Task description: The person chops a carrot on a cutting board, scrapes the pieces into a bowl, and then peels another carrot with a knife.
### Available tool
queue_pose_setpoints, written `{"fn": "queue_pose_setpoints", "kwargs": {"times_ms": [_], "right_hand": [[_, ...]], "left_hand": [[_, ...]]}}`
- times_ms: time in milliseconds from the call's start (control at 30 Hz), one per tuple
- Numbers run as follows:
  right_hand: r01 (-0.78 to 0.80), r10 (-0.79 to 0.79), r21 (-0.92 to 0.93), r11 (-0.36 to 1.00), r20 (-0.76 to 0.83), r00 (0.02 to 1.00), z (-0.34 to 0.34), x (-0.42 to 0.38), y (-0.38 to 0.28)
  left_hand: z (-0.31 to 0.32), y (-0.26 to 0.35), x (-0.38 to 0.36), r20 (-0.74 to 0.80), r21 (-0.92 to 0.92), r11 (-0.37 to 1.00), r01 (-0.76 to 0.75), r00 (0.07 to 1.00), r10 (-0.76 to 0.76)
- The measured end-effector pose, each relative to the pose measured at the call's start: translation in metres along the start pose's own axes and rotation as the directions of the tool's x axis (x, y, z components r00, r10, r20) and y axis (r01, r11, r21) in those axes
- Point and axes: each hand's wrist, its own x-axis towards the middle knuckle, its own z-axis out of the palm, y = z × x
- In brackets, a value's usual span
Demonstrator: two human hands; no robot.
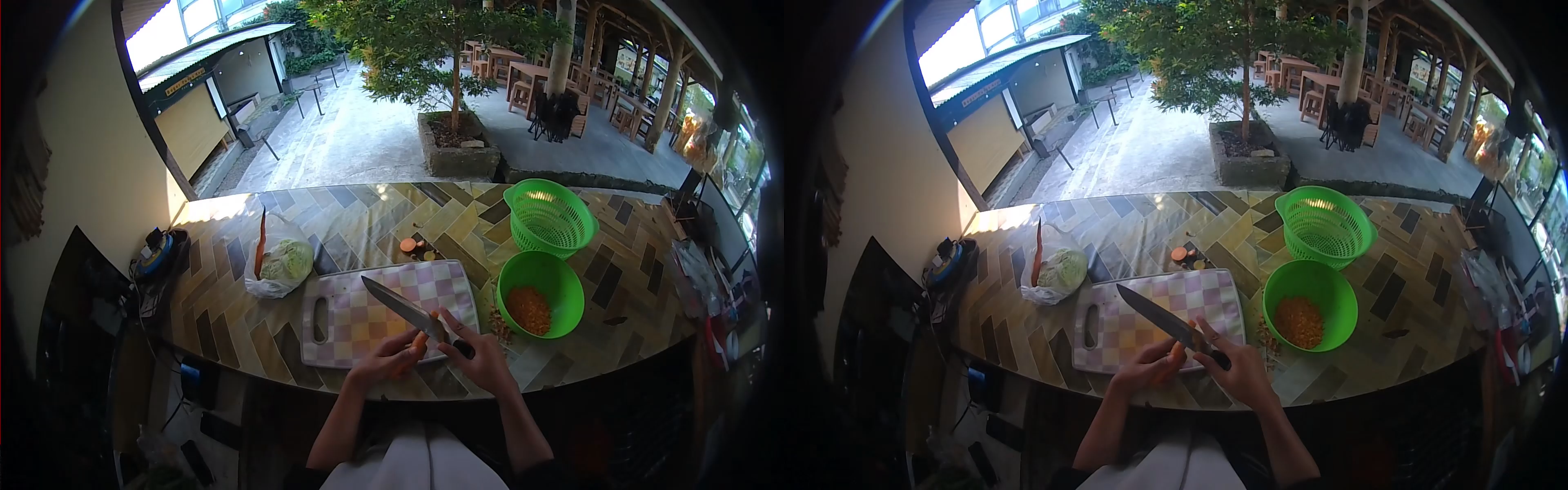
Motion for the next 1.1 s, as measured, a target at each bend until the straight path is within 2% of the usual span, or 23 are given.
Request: {"fn": "queue_pose_setpoints", "kwargs": {"times_ms": [133, 233, 333, 433, 533, 633, 733, 833, 933, 1033, 1100], "right_hand": [[0.019, -0.023, 0.089, 0.996, 0.038, 0.999, -0.002, 0.001, 0.006], [0.033, -0.049, 0.175, 0.984, 0.089, 0.995, -0.007, 0.001, 0.003], [0.165, -0.169, 0.180, 0.970, 0.002, 0.986, 0.002, 0.003, 0.014], [0.052, -0.065, 0.173, 0.984, 0.067, 0.996, -0.003, 0.001, 0.004], [0.098, -0.104, 0.159, 0.982, 0.028, 0.994, -0.001, 0.002, 0.005], [0.029, -0.032, 0.118, 0.993, 0.022, 0.999, -0.002, 0.000, -0.002], [0.058, -0.049, 0.162, 0.985, -0.063, 0.997, 0.004, 0.001, 0.004], [-0.016, 0.023, 0.103, 0.995, -0.063, 0.998, 0.005, 0.001, 0.001], [0.003, 0.048, 0.220, 0.975, -0.226, 0.973, 0.018, 0.005, 0.011], [-0.030, 0.080, 0.276, 0.961, -0.171, 0.982, 0.013, 0.004, 0.015], [-0.037, 0.057, 0.206, 0.978, -0.090, 0.994, 0.003, 0.000, 0.005]], "left_hand": [[0.002, 0.001, -0.001, 0.004, -0.006, 1.000, 0.008, 1.000, -0.008], [-0.003, -0.003, -0.001, 0.062, -0.073, 0.996, 0.048, 0.997, -0.043], [-0.004, -0.006, -0.001, 0.036, -0.085, 0.995, 0.050, 0.998, -0.047], [-0.003, -0.005, -0.001, 0.046, -0.090, 0.994, 0.061, 0.997, -0.057], [0.000, 0.001, -0.003, 0.042, -0.075, 0.995, 0.064, 0.997, -0.061], [-0.003, -0.002, -0.001, 0.051, -0.041, 0.997, 0.066, 0.997, -0.064], [-0.004, -0.002, -0.001, 0.046, 0.008, 0.997, 0.082, 0.995, -0.083], [-0.002, -0.001, 0.000, 0.049, -0.036, 0.997, 0.067, 0.997, -0.065], [-0.004, -0.004, 0.001, 0.089, -0.020, 1.000, 0.016, 0.996, -0.014], [-0.003, -0.005, 0.001, -0.026, -0.044, 0.998, 0.035, 0.999, -0.036], [-0.005, -0.009, 0.003, -0.070, -0.164, 0.986, 0.025, 0.997, -0.037]]}}
